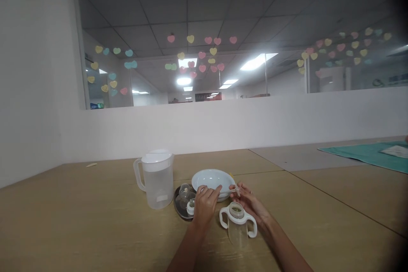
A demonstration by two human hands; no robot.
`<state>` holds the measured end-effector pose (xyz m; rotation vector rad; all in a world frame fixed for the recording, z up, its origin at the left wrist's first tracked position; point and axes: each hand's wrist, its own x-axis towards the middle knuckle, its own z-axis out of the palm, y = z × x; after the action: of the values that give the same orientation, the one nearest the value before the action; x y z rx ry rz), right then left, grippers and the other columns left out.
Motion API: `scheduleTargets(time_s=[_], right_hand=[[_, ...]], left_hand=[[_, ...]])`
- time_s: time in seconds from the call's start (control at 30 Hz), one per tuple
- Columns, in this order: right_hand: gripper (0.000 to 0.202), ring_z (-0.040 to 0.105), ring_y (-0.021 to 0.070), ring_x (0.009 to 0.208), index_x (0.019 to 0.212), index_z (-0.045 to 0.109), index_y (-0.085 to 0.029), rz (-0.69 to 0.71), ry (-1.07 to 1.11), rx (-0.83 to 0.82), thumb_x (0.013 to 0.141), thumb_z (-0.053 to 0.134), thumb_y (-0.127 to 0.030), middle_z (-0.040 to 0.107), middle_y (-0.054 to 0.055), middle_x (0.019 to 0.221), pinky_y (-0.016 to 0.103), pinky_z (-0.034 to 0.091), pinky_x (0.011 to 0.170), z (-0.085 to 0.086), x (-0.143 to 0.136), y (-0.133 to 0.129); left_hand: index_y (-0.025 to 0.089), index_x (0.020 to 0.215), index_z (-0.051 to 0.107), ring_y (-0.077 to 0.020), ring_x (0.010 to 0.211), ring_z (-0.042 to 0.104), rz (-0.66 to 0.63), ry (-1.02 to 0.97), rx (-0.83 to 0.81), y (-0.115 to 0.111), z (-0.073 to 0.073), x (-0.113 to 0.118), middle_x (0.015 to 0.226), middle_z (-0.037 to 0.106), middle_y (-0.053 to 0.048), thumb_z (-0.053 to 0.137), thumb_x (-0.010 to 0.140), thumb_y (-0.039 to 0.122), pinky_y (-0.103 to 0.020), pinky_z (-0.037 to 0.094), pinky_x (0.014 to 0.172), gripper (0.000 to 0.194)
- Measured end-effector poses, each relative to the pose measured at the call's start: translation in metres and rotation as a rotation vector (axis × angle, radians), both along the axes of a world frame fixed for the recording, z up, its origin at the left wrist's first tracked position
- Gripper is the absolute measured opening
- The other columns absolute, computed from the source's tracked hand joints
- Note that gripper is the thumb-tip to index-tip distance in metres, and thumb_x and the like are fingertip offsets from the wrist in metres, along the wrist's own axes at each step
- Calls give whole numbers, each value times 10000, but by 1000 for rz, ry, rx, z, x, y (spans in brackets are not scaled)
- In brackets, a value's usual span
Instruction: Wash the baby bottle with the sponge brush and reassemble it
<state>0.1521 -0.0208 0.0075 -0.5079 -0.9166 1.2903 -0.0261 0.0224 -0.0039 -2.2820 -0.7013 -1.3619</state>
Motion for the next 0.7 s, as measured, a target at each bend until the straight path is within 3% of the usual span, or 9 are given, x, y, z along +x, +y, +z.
scheduleTargets(time_s=[0.1,0.2,0.4,0.57,0.7], right_hand=[[234,599,124,653,621,627,-155,-141,-82,-37,525,809,-267,670,52,887,221,460,539,-6,1,10],[273,563,99,579,558,644,-139,-280,-150,-54,445,836,-297,675,63,858,213,436,497,-11,3,18],[293,534,98,542,556,677,-138,-384,-311,-72,408,829,-340,663,39,677,220,427,528,-8,4,18],[282,572,127,639,565,675,-137,-411,-394,-65,443,806,-355,679,72,817,226,437,573,-8,4,17],[290,548,105,580,575,642,-140,-308,-390,-40,494,798,-371,643,22,672,213,427,542,-11,3,19]], left_hand=[[225,1165,544,-149,709,555,94,17,-16,-1,3,-3,729,610,-13,374,914,194,-311,397,734,305],[236,1148,554,-165,768,556,108,37,-62,-4,6,-7,793,605,-29,396,899,214,-341,373,773,295],[241,1063,585,-180,827,534,89,86,-134,-7,9,-9,850,594,-36,385,906,259,-385,338,845,254],[229,1001,585,-172,793,512,116,113,-74,-3,5,-5,825,574,-23,395,907,217,-356,351,806,212],[213,950,587,-175,754,498,148,147,-10,1,4,-4,779,560,-23,405,905,206,-327,362,741,188]])
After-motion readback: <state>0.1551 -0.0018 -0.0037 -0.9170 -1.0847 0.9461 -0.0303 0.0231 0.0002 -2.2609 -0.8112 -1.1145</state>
